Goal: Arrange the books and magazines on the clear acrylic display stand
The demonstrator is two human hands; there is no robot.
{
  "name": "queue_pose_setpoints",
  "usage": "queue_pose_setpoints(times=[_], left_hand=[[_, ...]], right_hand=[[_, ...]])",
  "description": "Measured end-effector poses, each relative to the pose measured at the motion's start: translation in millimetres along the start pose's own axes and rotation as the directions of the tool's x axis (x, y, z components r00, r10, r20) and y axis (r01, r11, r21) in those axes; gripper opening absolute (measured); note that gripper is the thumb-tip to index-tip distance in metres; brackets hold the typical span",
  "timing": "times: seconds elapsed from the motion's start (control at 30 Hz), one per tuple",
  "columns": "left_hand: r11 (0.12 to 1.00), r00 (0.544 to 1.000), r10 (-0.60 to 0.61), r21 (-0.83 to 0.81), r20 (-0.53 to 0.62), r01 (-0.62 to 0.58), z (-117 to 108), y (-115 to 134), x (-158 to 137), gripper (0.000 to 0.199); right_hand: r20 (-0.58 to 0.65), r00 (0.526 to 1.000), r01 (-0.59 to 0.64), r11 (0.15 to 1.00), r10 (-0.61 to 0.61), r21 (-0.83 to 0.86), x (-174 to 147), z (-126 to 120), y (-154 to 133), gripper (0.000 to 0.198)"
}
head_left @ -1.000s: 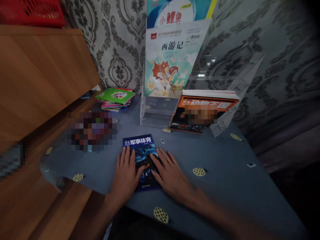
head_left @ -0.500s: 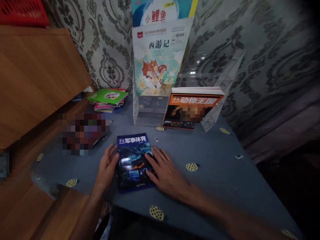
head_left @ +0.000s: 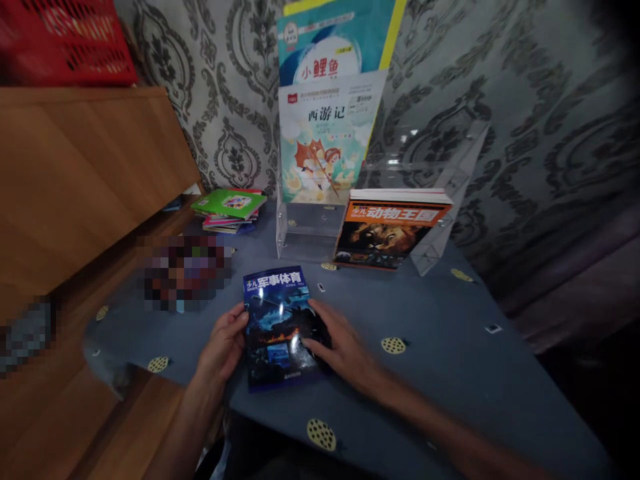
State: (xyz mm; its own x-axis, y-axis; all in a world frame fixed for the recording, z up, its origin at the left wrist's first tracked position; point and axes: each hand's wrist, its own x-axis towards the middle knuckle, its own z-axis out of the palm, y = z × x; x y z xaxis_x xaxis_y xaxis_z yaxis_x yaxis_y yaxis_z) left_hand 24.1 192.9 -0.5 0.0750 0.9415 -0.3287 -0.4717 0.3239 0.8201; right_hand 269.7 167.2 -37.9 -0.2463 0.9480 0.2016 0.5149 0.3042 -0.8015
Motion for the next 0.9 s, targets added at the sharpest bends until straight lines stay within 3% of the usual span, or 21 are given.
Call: queue_pose_setpoints(times=[0.07,0.17,0.27,0.37,0.5,0.73,0.9], left_hand=[[1.0,1.0,-0.006,-0.007,0.022,0.006,-1,-1,1,0.053],[1.0,1.0,0.017,-0.012,0.007,-0.016,-1,0,4,0.057],[0.996,0.995,0.088,-0.023,-0.039,-0.089,4,9,6,0.06],[0.979,0.978,0.203,-0.023,-0.047,-0.204,13,24,7,0.061],[0.95,0.95,0.312,0.003,-0.014,-0.312,18,32,5,0.062],[0.951,0.954,0.294,0.117,-0.058,-0.286,-1,18,1,0.075],[0.821,0.9,0.435,0.426,-0.034,-0.381,-11,28,3,0.065]], right_hand=[[-0.016,0.999,-0.046,0.979,0.05,0.197,5,0,0,0.071],[0.046,0.997,-0.083,0.87,0.069,0.486,16,-4,-6,0.067],[0.101,0.995,-0.081,0.804,0.026,0.589,29,-13,-18,0.05],[0.019,0.999,0.032,0.837,-0.051,0.546,39,-24,-35,0.034],[-0.102,0.984,0.171,0.924,-0.145,0.343,37,-29,-50,0.017],[-0.086,0.982,0.182,0.96,-0.168,0.212,20,-25,-53,0.014],[-0.069,0.987,0.156,0.975,-0.147,0.159,22,-30,-53,0.015]])
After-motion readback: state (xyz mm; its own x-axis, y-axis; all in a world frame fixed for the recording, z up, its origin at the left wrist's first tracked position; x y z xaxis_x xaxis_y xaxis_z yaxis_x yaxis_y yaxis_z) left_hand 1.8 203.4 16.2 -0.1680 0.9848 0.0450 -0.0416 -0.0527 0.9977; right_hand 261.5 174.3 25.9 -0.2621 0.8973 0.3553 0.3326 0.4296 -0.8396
